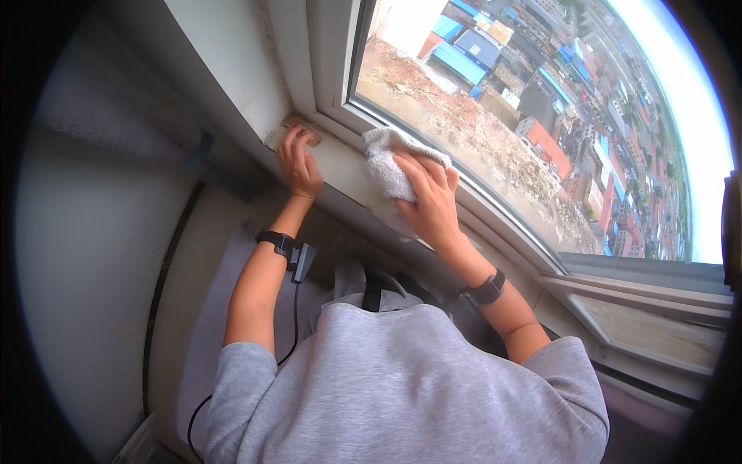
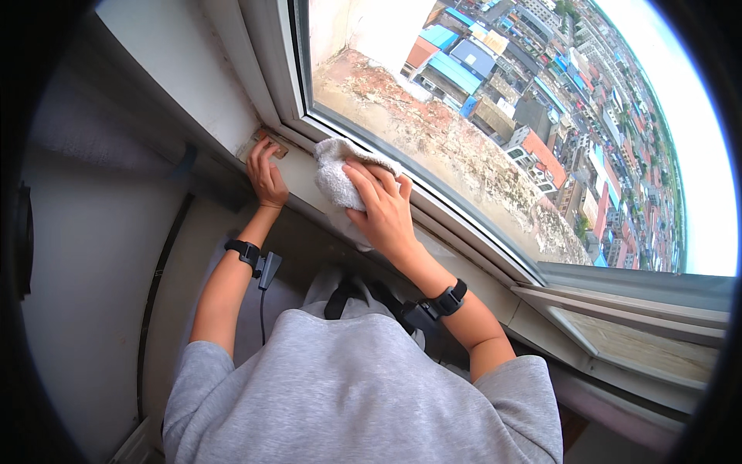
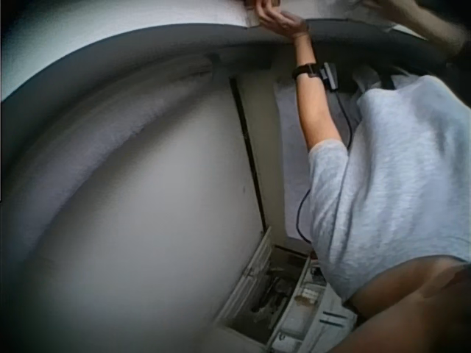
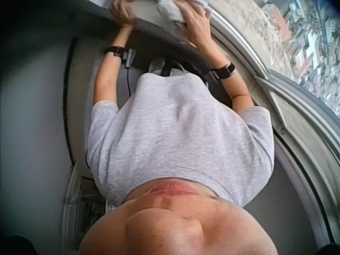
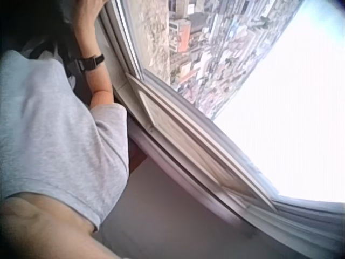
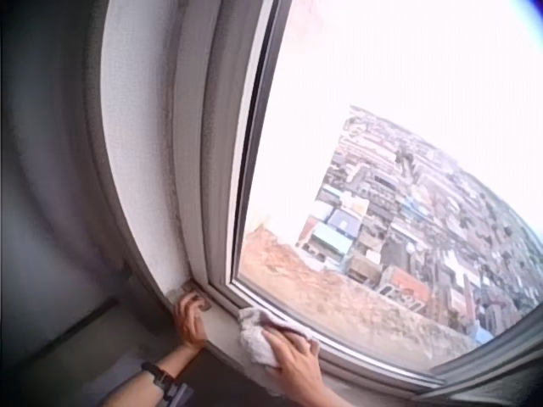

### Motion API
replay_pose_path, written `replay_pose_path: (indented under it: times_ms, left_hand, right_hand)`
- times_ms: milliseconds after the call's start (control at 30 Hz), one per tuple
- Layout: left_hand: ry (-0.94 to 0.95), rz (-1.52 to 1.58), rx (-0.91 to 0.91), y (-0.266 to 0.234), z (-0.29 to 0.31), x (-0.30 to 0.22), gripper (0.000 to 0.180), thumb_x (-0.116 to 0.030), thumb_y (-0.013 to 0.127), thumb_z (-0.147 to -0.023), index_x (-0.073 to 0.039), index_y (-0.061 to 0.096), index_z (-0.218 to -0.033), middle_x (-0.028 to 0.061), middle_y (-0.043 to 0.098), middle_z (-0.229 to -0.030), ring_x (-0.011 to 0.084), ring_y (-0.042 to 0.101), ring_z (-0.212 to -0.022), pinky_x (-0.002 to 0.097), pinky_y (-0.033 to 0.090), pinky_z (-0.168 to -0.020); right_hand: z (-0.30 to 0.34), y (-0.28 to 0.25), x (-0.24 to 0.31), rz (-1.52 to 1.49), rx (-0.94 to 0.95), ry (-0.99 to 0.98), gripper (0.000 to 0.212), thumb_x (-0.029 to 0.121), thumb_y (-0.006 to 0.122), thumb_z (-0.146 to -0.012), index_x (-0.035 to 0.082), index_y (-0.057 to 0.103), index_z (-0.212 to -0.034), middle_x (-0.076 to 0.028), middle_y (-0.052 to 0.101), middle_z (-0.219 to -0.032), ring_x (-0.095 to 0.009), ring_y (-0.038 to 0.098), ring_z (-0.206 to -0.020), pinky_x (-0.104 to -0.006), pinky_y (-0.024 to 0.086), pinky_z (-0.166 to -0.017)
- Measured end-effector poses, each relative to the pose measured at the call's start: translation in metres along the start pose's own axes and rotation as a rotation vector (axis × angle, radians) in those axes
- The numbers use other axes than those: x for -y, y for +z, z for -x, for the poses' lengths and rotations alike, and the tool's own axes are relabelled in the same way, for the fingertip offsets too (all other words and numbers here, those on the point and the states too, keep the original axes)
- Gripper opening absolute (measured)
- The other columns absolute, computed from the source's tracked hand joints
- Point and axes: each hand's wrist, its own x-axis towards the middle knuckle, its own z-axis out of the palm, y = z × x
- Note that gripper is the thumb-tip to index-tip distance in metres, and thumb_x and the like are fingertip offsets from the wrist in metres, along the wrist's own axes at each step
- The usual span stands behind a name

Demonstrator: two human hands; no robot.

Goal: The person wipes the top of a white wardrobe with a cloth, then moves to the window to wipe the window frame and sill. The person uses a cloth to clean the surfaces in a bedroom.

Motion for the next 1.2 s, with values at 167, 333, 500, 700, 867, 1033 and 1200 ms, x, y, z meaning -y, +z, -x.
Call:
replay_pose_path:
  times_ms: [167, 333, 500, 700, 867, 1033, 1200]
  left_hand:
    - [-0.024, -0.027, 0.026, -0.001, 0.0, 0.001, 0.033, -0.011, 0.042, -0.082, -0.004, 0.057, -0.111, 0.0167, 0.05, -0.128, 0.0359, 0.045, -0.119, 0.0453, 0.032, -0.101]
    - [-0.024, -0.034, 0.009, -0.001, 0.0, 0.001, 0.033, -0.01, 0.042, -0.083, -0.003, 0.058, -0.111, 0.0166, 0.049, -0.13, 0.0355, 0.045, -0.119, 0.0453, 0.031, -0.102]
    - [-0.03, -0.022, 0.006, 0.001, 0.001, 0.0, 0.033, -0.009, 0.04, -0.085, -0.003, 0.058, -0.111, 0.017, 0.048, -0.13, 0.0361, 0.044, -0.118, 0.0458, 0.03, -0.102]
    - [-0.025, -0.051, 0.077, 0.0, 0.003, 0.004, 0.03, -0.007, 0.045, -0.083, -0.003, 0.058, -0.11, 0.0168, 0.048, -0.13, 0.0361, 0.044, -0.118, 0.0458, 0.032, -0.101]
    - [0.027, -0.139, 0.125, -0.01, -0.006, -0.016, 0.036, -0.009, 0.055, -0.087, -0.003, 0.051, -0.122, 0.0171, 0.041, -0.137, 0.0368, 0.037, -0.128, 0.0474, 0.03, -0.105]
    - [0.409, 0.006, 0.266, -0.002, -0.018, -0.088, 0.04, -0.009, 0.056, -0.088, -0.003, 0.05, -0.126, 0.0156, 0.042, -0.139, 0.0355, 0.038, -0.131, 0.0483, 0.03, -0.107]
    - [0.693, 0.281, 0.408, 0.027, -0.011, -0.178, 0.037, -0.008, 0.057, -0.083, -0.007, 0.056, -0.12, 0.0097, 0.055, -0.127, 0.0278, 0.048, -0.124, 0.0434, 0.035, -0.105]
  right_hand:
    - [-0.062, 0.056, 0.014, 0.079, -0.051, -0.041, 0.078, 0.015, 0.076, -0.065, 0.016, 0.043, -0.135, -0.001, 0.047, -0.139, -0.019, 0.041, -0.127, -0.0428, 0.025, -0.101]
    - [-0.047, 0.072, 0.009, 0.219, -0.118, -0.064, 0.08, 0.022, 0.078, -0.061, 0.016, 0.046, -0.134, 0.001, 0.049, -0.137, -0.017, 0.042, -0.125, -0.038, 0.025, -0.101]
    - [0.014, 0.031, -0.014, 0.323, -0.135, 0.011, 0.084, 0.021, 0.077, -0.059, 0.017, 0.045, -0.135, 0.003, 0.045, -0.141, -0.015, 0.038, -0.129, -0.0362, 0.021, -0.105]
    - [0.131, -0.041, -0.065, 0.436, -0.122, 0.17, 0.07, 0.018, 0.076, -0.061, 0.014, 0.054, -0.127, 0.0, 0.055, -0.132, -0.02, 0.045, -0.12, -0.039, 0.024, -0.103]
    - [0.221, -0.083, -0.092, 0.666, -0.239, 0.287, 0.076, 0.012, 0.075, -0.059, 0.014, 0.051, -0.131, -0.001, 0.052, -0.136, -0.021, 0.042, -0.127, -0.0414, 0.021, -0.106]
    - [0.235, -0.073, -0.092, 0.42, -0.293, 0.503, 0.077, 0.009, 0.073, -0.062, 0.012, 0.047, -0.134, -0.003, 0.05, -0.137, -0.028, 0.039, -0.131, -0.0488, 0.023, -0.108]
    - [0.231, -0.081, -0.086, 0.382, -0.247, 0.512, 0.078, 0.005, 0.071, -0.063, 0.013, 0.046, -0.135, -0.003, 0.049, -0.139, -0.026, 0.04, -0.132, -0.0494, 0.025, -0.109]
